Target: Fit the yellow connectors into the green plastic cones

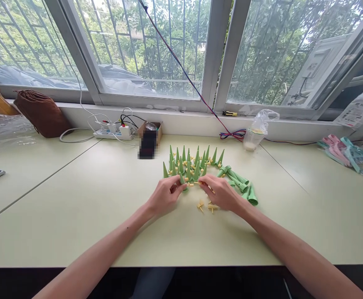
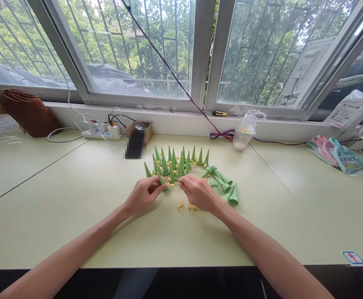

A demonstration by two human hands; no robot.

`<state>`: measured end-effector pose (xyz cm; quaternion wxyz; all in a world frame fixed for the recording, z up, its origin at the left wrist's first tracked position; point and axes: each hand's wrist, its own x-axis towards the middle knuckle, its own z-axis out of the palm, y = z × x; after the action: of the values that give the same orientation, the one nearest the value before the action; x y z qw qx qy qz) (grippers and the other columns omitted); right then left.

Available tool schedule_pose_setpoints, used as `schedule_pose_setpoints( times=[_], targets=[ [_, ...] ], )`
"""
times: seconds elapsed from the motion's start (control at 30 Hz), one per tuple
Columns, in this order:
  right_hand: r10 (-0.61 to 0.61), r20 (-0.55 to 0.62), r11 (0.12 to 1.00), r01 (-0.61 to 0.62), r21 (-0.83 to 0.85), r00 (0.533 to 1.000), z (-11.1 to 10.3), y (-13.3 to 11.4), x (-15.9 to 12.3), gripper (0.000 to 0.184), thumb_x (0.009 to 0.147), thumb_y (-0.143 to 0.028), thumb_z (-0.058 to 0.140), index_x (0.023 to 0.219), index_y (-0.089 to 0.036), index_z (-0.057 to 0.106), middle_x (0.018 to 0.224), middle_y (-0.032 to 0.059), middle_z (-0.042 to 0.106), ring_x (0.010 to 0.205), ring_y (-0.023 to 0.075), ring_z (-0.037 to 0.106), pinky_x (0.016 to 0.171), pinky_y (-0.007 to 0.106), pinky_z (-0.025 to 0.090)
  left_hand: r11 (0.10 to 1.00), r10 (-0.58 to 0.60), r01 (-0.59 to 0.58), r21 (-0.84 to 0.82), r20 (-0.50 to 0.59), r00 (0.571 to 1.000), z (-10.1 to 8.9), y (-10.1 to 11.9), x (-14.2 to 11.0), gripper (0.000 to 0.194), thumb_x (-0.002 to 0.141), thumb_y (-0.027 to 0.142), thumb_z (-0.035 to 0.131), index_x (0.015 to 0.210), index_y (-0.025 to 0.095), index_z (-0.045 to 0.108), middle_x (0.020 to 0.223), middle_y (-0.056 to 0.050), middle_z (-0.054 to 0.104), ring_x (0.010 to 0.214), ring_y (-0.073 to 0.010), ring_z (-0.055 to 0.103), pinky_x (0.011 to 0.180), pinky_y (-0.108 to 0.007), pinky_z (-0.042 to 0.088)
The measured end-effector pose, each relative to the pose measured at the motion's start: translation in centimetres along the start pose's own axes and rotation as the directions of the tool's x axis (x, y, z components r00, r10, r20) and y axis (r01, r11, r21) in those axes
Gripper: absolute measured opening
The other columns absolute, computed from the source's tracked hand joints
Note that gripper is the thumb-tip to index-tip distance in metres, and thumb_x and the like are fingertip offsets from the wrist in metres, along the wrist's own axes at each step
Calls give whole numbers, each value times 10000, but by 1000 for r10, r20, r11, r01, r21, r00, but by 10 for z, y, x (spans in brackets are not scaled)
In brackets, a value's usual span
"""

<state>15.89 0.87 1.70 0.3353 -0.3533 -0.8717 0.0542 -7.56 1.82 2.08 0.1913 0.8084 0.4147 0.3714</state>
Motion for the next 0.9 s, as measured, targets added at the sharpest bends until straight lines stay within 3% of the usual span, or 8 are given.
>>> schedule_pose_setpoints(
  times=[0.27, 0.9],
  targets=[
    [-17, 8, 1000, 17, 9, 1000, -1, -2, 0, 196, 1036, -246, 385, 1017, -190, 571, 867, 58, 641, 646, 146, 525, 628, 263, 419, 998, -37, 38, -50, 12, 999, -1, 2, 0, 201, 926, 305, 558, 785, 170, 603, 587, 38, 488, 491, -91, 347, 451, -223, 303],
    [-34, 16, 999, 34, 4, 999, 0, -2, 0, 184, 1026, -244, 422, 1015, -180, 594, 860, 52, 638, 632, 131, 514, 605, 242, 395, 995, -18, 18, -95, 6, 1000, 0, 1, 0, 191, 934, 304, 549, 840, 159, 629, 611, 31, 499, 496, -86, 368, 456, -215, 331]
  ],
)
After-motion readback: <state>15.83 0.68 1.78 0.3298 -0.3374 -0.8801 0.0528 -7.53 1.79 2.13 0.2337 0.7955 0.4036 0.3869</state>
